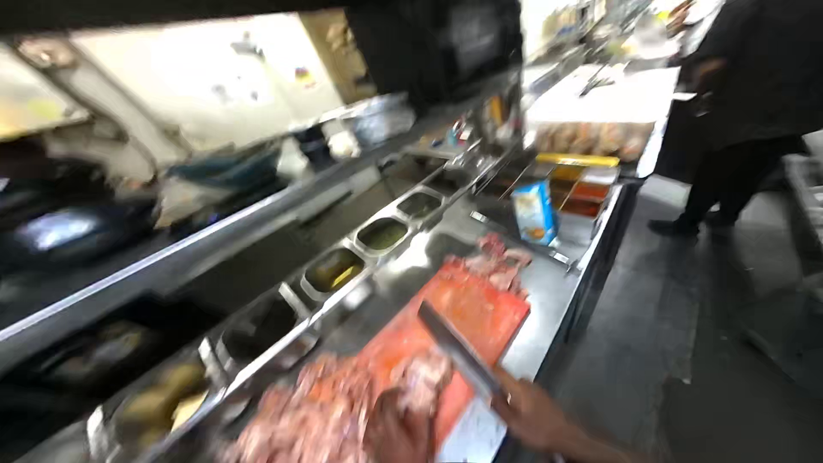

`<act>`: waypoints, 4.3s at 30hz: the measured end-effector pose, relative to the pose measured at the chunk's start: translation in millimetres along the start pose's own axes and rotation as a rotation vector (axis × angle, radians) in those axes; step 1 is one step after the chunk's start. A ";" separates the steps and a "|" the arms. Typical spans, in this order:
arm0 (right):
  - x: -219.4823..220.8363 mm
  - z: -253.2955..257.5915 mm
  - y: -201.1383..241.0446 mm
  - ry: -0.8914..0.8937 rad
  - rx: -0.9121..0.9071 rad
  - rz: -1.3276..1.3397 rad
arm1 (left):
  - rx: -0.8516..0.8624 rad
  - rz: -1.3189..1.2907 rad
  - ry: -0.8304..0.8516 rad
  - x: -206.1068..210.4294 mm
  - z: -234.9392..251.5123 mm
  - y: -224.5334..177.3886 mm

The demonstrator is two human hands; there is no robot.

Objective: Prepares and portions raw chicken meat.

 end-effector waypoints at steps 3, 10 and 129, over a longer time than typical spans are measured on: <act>9.7 3.9 -1.1 -0.048 -0.092 -0.070 | -0.124 0.014 0.032 2.3 -19.5 27.8; 27.0 18.3 2.3 0.225 -0.009 -0.294 | -0.174 -0.013 0.115 1.5 -18.9 43.4; 101.0 122.8 -14.5 0.107 0.045 0.712 | -0.109 -0.794 0.405 -62.8 28.7 -12.8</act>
Point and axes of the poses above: each hand's wrist, its own z-axis towards the middle knuckle, its own x-axis out of the palm, y = z × x, the point moved 2 cm from there along z, towards the middle knuckle, and after that the axes turned 14 degrees about -x, right-handed, at the moved point
